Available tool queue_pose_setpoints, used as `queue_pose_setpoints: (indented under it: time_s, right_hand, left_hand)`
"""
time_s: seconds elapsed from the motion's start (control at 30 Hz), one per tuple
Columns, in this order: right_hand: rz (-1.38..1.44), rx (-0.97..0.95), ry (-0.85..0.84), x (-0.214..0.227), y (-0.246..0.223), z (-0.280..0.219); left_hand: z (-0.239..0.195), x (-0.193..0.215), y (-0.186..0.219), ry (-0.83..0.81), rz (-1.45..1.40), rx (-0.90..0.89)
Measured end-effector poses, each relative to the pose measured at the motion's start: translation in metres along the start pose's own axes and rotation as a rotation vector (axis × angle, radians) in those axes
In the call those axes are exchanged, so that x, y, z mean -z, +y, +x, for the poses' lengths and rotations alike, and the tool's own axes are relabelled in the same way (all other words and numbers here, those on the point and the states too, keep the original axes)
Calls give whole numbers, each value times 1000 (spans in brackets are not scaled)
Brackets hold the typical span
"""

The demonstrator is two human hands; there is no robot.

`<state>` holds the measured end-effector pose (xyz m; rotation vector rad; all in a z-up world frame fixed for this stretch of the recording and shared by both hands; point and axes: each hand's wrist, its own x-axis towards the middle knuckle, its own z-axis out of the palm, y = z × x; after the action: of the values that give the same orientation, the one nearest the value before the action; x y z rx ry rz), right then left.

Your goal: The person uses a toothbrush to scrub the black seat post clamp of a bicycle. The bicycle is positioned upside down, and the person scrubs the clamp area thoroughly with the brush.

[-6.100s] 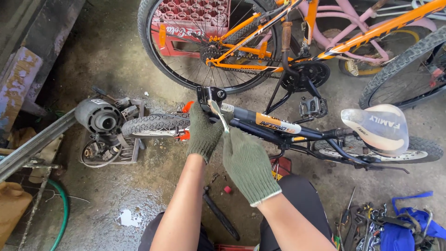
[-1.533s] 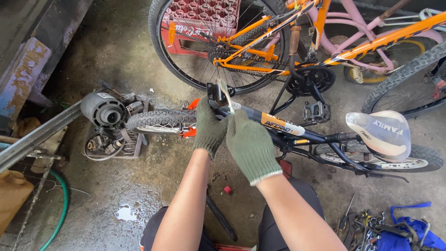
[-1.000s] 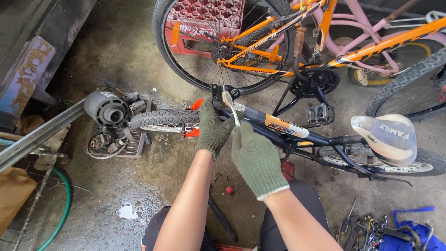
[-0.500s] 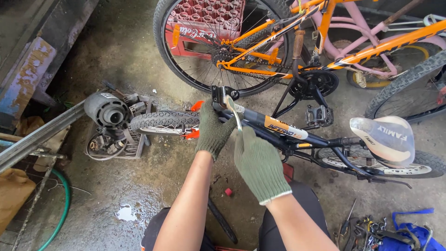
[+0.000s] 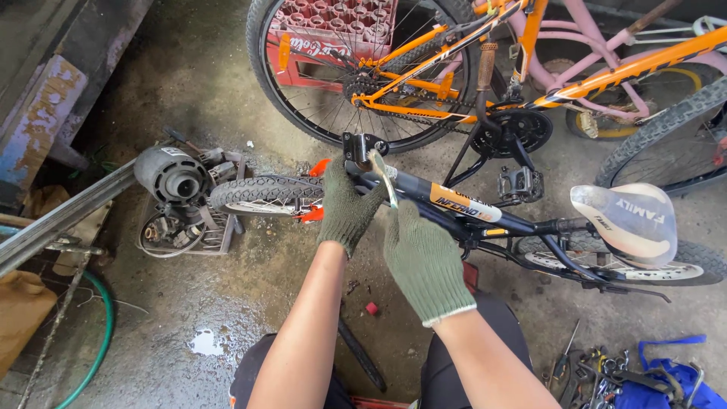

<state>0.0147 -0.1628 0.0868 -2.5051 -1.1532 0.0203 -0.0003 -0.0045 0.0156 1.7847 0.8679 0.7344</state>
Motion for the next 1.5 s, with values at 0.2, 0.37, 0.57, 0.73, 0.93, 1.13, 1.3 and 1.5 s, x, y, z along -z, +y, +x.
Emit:
queue_pose_setpoints:
  time_s: [0.2, 0.37, 0.57, 0.73, 0.93, 1.13, 1.3, 1.5]
  right_hand:
    - [49, -50, -34, 7, -17, 49]
    - [87, -89, -60, 7, -13, 14]
    - [150, -143, -115, 7, -18, 29]
    - [187, -182, -129, 13, -22, 38]
    - [238, -227, -167, 12, -20, 5]
    - [294, -281, -204, 22, -25, 42]
    - [351, -334, -239, 24, -21, 22]
    - [329, -279, -69, -16, 15, 26]
  left_hand:
    - [26, -10, -34, 35, 273, 208]
    - [13, -8, -8, 11, 94, 86]
    - [-1, -2, -10, 67, 28, -142]
    - [16, -16, -38, -11, 291, 154]
    - [8, -8, -36, 137, 93, -228]
    - [0, 17, 23, 17, 39, 26]
    - [4, 28, 33, -169, -318, 231]
    - [22, -24, -60, 89, 84, -75]
